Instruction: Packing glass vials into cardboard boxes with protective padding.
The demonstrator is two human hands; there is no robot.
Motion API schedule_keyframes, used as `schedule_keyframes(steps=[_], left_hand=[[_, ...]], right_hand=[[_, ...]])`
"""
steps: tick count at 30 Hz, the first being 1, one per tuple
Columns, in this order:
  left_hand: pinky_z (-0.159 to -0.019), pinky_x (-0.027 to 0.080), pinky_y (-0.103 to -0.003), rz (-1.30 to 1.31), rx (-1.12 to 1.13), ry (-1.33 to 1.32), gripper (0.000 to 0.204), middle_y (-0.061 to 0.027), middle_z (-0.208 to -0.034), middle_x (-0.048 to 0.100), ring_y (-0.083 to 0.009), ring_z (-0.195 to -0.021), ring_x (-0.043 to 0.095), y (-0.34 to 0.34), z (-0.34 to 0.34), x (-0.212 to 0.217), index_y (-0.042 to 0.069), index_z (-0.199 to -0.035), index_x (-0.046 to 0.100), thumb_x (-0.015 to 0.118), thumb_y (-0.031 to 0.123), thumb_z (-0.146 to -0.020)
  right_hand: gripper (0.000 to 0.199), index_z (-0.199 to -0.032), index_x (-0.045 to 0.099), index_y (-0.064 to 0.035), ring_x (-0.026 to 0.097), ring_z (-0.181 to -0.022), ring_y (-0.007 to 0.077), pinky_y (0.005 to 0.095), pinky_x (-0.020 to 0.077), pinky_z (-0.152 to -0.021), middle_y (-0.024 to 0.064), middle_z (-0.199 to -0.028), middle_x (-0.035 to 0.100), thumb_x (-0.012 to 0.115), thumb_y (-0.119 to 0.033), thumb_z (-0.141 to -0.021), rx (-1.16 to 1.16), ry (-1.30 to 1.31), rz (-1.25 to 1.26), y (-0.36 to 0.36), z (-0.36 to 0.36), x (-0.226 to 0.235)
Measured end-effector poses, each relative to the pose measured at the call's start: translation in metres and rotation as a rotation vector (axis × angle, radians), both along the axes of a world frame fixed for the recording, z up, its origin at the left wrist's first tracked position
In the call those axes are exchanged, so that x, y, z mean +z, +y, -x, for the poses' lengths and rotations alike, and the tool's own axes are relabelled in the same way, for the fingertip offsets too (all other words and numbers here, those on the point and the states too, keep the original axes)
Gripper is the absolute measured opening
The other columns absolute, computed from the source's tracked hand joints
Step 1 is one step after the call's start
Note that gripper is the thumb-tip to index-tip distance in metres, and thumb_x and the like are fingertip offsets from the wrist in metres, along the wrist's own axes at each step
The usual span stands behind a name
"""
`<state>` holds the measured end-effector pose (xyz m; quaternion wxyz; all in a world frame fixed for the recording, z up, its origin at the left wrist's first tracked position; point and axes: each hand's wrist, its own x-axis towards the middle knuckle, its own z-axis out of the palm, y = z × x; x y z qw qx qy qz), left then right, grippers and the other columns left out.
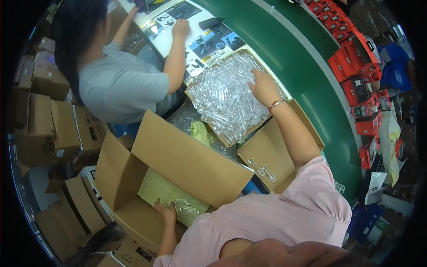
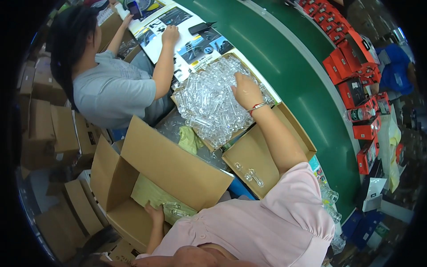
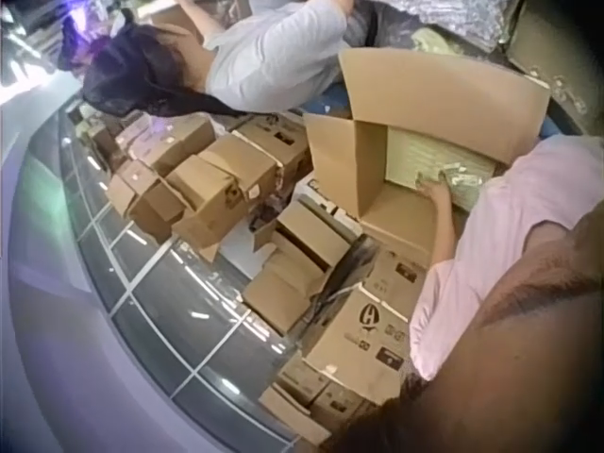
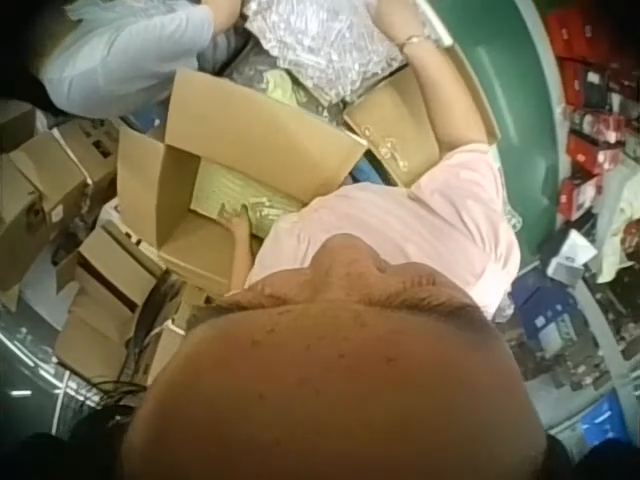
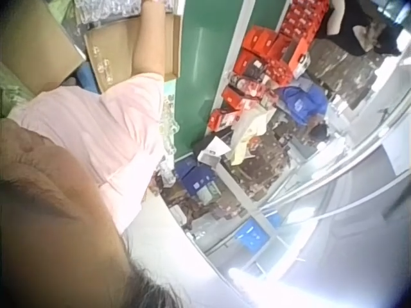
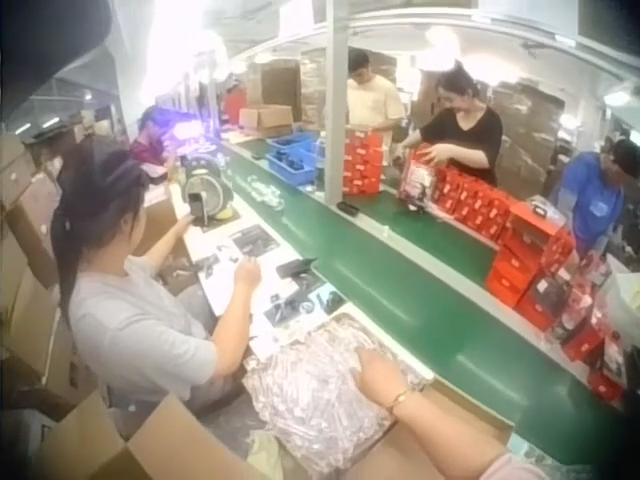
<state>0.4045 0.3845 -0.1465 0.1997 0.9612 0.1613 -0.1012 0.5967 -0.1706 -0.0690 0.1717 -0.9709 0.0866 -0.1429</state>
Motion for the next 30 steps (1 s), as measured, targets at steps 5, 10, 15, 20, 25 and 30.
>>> schedule_keyframes(steps=[5, 10, 15, 20, 25, 30], left_hand=[[-0.100, 0.029, -0.041, 0.205, -0.026, 0.341, 0.074, -0.0289, -0.128, 0.029, -0.0416, -0.118, 0.031, 0.009, 0.020, -0.040, -0.006, -0.125, 0.033, 0.070, 0.021, -0.068], [-0.099, 0.030, -0.041, 0.222, -0.143, 0.259, 0.074, -0.0306, -0.126, 0.032, -0.0391, -0.120, 0.031, -0.044, 0.020, -0.024, -0.004, -0.125, 0.036, 0.072, 0.023, -0.066], [-0.102, 0.022, -0.051, -0.120, -0.916, 0.224, 0.076, -0.0203, -0.129, 0.034, -0.0326, -0.121, 0.032, -0.058, 0.017, -0.003, 0.004, -0.124, 0.042, 0.074, 0.036, -0.062], [-0.103, 0.019, -0.054, -0.142, -1.152, 0.246, 0.076, -0.0152, -0.123, 0.042, -0.0296, -0.120, 0.034, -0.031, 0.022, -0.005, 0.007, -0.121, 0.046, 0.071, 0.045, -0.060], [-0.104, 0.017, -0.053, -0.020, -1.274, 0.371, 0.076, -0.0176, -0.126, 0.039, -0.0311, -0.121, 0.034, -0.002, 0.022, -0.015, 0.009, -0.123, 0.042, 0.067, 0.048, -0.062], [-0.103, 0.020, -0.052, -0.209, -1.465, 0.281, 0.070, -0.0180, -0.133, 0.034, -0.0296, -0.127, 0.028, 0.016, 0.026, -0.012, 0.011, -0.127, 0.038, 0.063, 0.040, -0.068]], right_hand=[[0.030, -0.097, 0.054, -0.0001, 0.053, -0.089, 0.0344, 0.0404, 0.0434, -0.080, 0.0190, -0.094, 0.056, 0.061, -0.021, -0.077, -0.040, -0.011, 0.003, -0.006, 0.003, 0.006], [0.028, -0.093, 0.057, -0.0004, 0.054, -0.088, 0.0339, 0.0398, 0.0438, -0.079, 0.0176, -0.091, 0.058, 0.061, -0.023, -0.078, -0.088, 0.033, 0.075, -0.008, -0.012, 0.010], [0.025, -0.087, 0.058, -0.0006, 0.056, -0.084, 0.0332, 0.0386, 0.0447, -0.076, 0.0172, -0.089, 0.059, 0.061, -0.024, -0.078, -0.140, 0.070, 0.030, -0.013, -0.026, 0.018], [0.026, -0.089, 0.059, -0.0007, 0.058, -0.077, 0.0285, 0.0355, 0.0460, -0.070, 0.0162, -0.086, 0.060, 0.062, -0.024, -0.079, -0.088, -0.079, -0.008, -0.001, -0.017, 0.021], [0.018, -0.098, 0.056, -0.0003, 0.056, -0.072, 0.0174, 0.0273, 0.0448, -0.068, 0.0109, -0.085, 0.060, 0.059, -0.005, -0.080, 0.211, 0.036, -0.289, 0.098, 0.042, 0.096], [0.027, -0.100, 0.054, 0.0010, 0.055, -0.091, 0.0284, 0.0351, 0.0433, -0.080, 0.0160, -0.102, 0.056, 0.061, -0.004, -0.075, 0.656, 0.102, -0.341, 0.186, 0.104, 0.121]])
